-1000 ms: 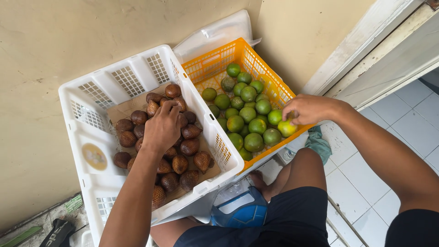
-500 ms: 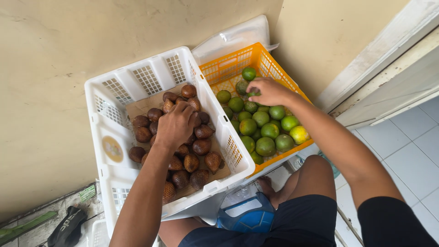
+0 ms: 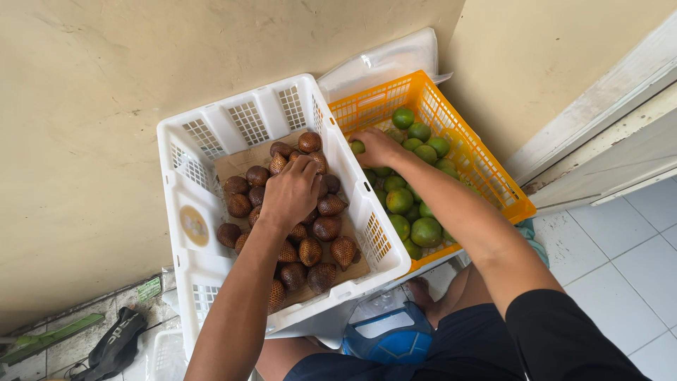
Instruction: Picking limes from a crate and placing them into a plastic bag for packaging.
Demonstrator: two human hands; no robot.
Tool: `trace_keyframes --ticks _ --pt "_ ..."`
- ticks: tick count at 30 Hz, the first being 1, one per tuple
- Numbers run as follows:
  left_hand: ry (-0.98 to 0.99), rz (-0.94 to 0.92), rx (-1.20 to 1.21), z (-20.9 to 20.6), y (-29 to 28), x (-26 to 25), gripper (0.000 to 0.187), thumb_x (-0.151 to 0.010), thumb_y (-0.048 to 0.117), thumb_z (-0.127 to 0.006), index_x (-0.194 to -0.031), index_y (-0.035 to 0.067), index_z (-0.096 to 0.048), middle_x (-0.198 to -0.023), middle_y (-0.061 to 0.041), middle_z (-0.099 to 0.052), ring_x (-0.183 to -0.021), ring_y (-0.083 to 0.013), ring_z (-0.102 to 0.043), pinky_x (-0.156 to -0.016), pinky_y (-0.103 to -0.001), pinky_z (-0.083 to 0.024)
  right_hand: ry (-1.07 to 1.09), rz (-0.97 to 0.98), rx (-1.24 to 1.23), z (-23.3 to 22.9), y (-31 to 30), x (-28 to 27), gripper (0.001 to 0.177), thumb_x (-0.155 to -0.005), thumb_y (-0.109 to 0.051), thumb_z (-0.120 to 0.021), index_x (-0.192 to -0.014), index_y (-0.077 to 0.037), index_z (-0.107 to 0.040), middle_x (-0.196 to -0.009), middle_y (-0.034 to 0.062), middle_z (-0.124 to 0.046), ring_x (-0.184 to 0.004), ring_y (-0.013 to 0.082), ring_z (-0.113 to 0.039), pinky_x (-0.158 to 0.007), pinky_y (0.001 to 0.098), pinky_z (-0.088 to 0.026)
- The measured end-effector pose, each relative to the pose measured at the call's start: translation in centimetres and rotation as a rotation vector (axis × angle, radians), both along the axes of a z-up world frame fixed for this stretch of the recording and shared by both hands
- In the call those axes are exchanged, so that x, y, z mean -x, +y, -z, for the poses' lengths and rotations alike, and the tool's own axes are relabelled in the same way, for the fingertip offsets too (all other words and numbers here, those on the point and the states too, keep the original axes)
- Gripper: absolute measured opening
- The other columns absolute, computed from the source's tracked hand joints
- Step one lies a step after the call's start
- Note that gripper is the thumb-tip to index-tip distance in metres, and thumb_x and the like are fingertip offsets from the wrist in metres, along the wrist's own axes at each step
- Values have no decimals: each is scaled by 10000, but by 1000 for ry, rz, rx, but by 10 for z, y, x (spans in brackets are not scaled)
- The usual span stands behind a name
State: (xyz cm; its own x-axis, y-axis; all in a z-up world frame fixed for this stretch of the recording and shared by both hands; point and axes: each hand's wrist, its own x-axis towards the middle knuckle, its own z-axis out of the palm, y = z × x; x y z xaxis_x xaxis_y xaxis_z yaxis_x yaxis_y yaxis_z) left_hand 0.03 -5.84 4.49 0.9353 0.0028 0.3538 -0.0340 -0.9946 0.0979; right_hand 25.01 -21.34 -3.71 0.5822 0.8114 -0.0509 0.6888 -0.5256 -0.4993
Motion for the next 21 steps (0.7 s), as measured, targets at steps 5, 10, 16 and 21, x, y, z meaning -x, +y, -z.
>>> trace_keyframes --ticks 5,10,16,21 --pt "1 12 23 -3 -2 2 211 -1015 233 -594 -1182 130 -671 -1125 -21 -608 -1085 -229 -691 -751 -360 -644 95 47 -32 -99 -50 36 405 -949 -297 -613 -1296 -96 -670 -1274 291 -617 -1254 485 -569 -1042 572 -471" --pt "-6 13 55 8 -3 -2 220 -993 264 -626 -1164 136 -678 -1126 -19 -621 -1086 -235 -688 -728 -380 -642 94 85 45 -121 -118 37 375 -999 -313 -568 -1259 -77 -700 -1284 257 -661 -1268 442 -585 -1087 571 -440" --pt "45 -7 79 6 -7 0 210 -987 263 -626 -1169 172 -676 -1138 6 -611 -1078 -228 -691 -745 -388 -645 98 43 196 -172 -183 68 435 -901 -183 -657 -1284 23 -678 -1287 295 -655 -1223 475 -609 -1006 581 -503" --pt "78 -25 93 5 -9 1 219 -979 276 -623 -1177 195 -673 -1145 19 -613 -1071 -220 -694 -747 -405 -646 75 -20 254 -162 -215 71 429 -831 -50 -695 -1253 30 -686 -1326 257 -646 -1233 493 -594 -1000 584 -514"
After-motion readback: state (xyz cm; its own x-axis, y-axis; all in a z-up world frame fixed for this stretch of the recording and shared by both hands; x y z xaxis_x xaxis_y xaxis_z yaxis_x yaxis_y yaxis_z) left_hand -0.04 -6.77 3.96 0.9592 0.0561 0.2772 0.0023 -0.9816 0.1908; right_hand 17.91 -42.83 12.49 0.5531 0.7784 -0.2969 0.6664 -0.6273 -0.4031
